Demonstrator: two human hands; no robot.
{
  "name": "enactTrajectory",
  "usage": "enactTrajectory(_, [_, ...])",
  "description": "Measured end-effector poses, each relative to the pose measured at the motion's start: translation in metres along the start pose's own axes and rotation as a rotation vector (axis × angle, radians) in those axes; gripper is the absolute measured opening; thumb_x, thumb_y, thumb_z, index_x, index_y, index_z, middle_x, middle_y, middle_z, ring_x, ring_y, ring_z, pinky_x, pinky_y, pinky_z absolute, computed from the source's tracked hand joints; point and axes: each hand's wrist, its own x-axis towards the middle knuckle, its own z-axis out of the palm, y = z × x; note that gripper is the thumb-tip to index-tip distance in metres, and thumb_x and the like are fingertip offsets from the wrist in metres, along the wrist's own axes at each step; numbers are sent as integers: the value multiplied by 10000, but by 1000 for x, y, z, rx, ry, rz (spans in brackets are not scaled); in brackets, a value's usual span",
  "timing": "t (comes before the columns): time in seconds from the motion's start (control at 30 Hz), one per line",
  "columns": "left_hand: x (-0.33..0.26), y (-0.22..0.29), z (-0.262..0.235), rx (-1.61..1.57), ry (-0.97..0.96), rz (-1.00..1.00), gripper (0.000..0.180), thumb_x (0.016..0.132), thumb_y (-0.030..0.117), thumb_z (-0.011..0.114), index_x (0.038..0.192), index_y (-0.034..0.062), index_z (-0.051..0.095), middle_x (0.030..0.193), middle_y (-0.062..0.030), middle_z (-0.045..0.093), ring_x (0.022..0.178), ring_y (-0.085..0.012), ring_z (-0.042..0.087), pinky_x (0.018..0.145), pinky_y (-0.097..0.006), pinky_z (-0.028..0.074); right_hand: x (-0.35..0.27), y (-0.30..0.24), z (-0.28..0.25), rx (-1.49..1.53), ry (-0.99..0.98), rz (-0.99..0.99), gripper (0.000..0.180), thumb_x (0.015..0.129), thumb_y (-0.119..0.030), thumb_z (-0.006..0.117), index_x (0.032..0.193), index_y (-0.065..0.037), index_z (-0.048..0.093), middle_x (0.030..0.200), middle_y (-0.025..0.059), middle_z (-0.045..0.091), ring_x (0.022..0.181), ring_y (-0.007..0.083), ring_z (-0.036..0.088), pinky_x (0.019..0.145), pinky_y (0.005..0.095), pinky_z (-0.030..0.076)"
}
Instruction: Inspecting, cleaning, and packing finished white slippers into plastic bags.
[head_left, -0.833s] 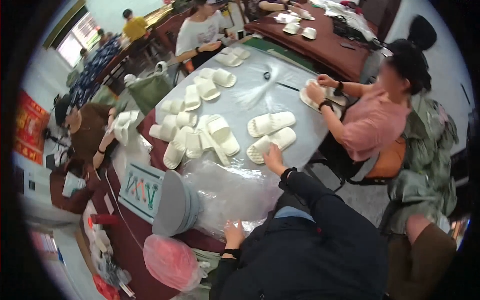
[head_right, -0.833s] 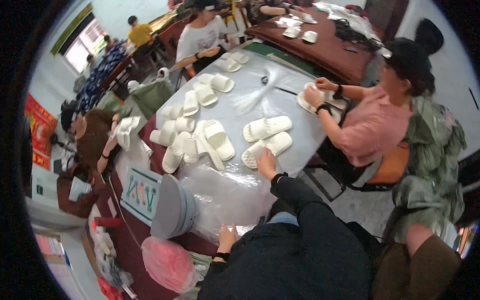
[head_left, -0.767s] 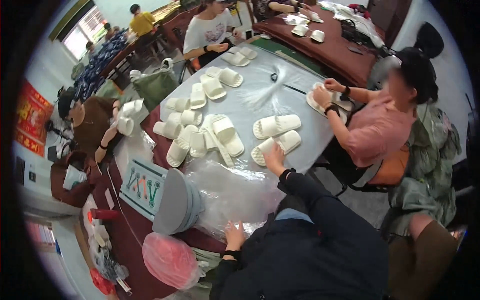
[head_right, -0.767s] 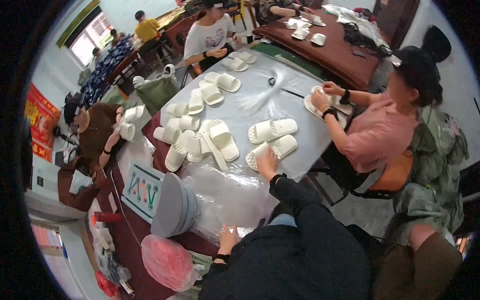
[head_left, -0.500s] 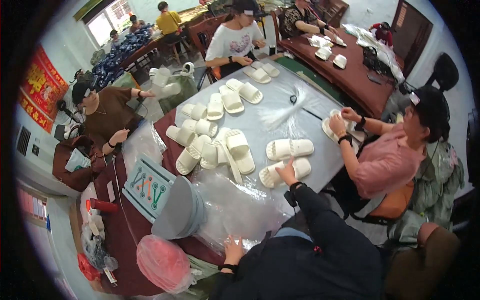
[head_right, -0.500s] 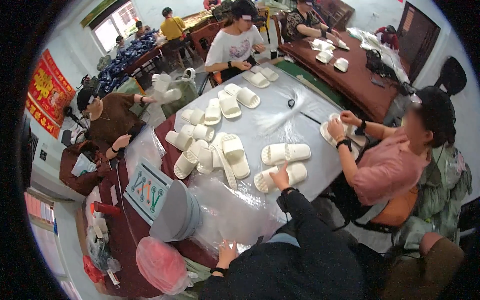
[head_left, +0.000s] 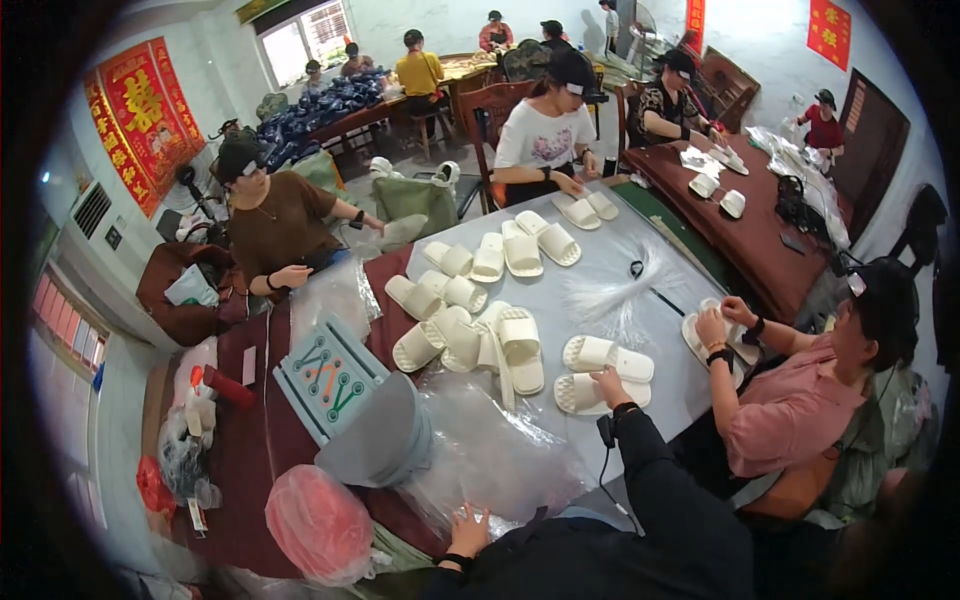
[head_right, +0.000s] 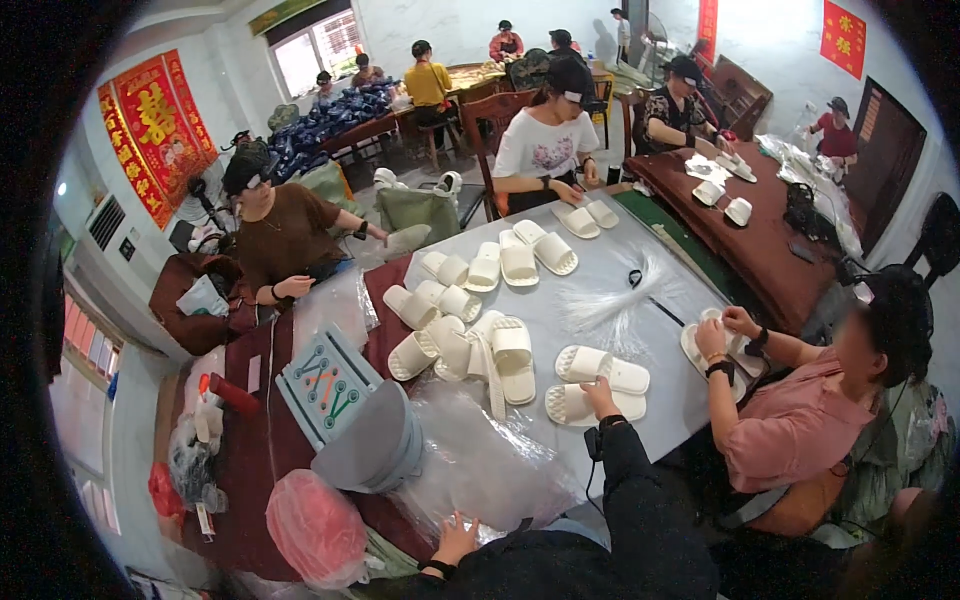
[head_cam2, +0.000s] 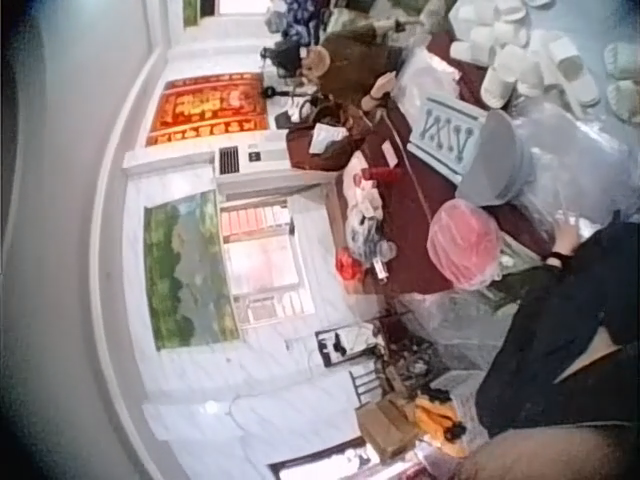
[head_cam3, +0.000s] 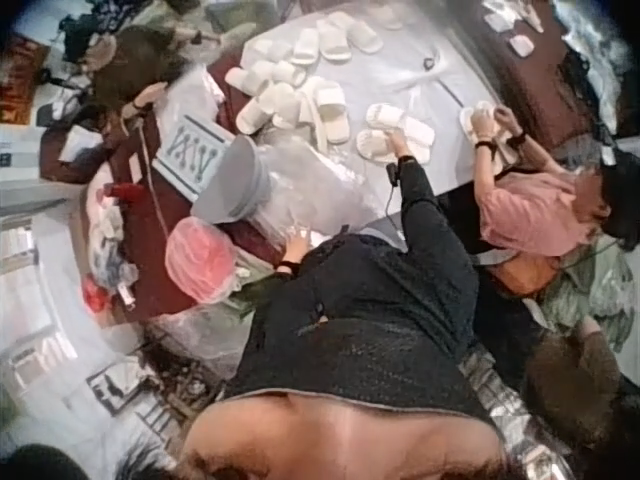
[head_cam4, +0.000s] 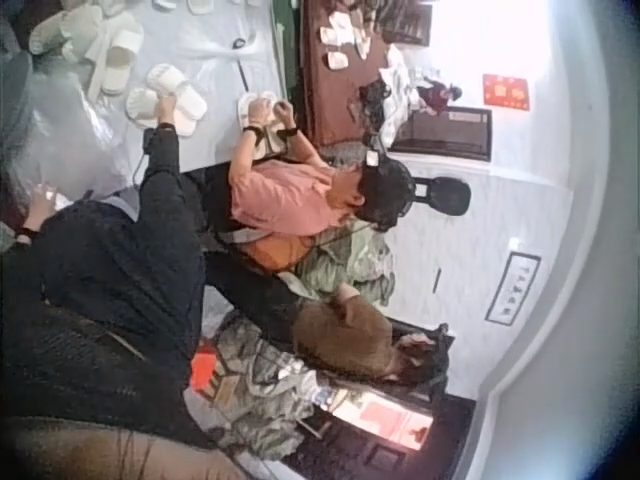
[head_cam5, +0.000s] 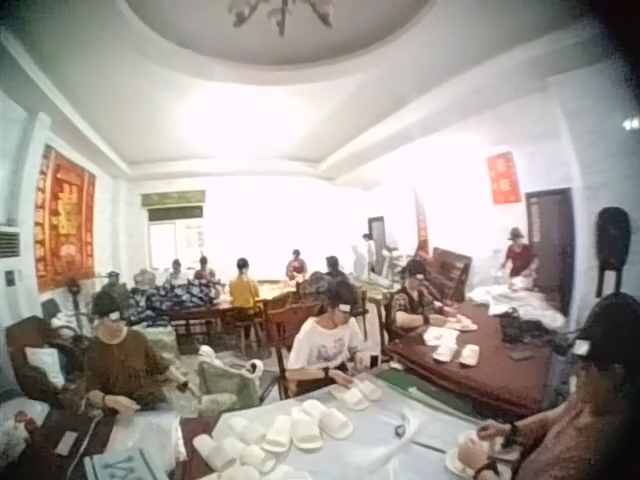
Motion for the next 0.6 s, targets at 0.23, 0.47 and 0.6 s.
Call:
enactTrajectory(0.23, [-1,-5,5,-43,33,32,625,736,279,525,1314,199,301,1361,-269,140,1158,-566,211,950,-535,264,-58,0,25,-39,-289,233,340,794,-268,561,1027,-36,477,889,96,537,794,235,559,597,404,482])
enactTrajectory(0.47, [-3,-8,6,12,62,35,628,745,251,513,1321,164,277,1363,-246,166,1171,-545,214,962,-525,258,-98,-16,45,274,-204,27,284,813,-236,524,955,10,539,840,89,576,736,189,569,639,309,467])
enactTrajectory(0.6, [-2,-17,10,1,177,94,627,768,288,508,1302,59,274,1343,-213,243,1146,-469,307,938,-480,318,-159,-64,45,366,-268,15,266,805,-220,536,936,12,548,834,83,575,721,169,570,621,291,469])
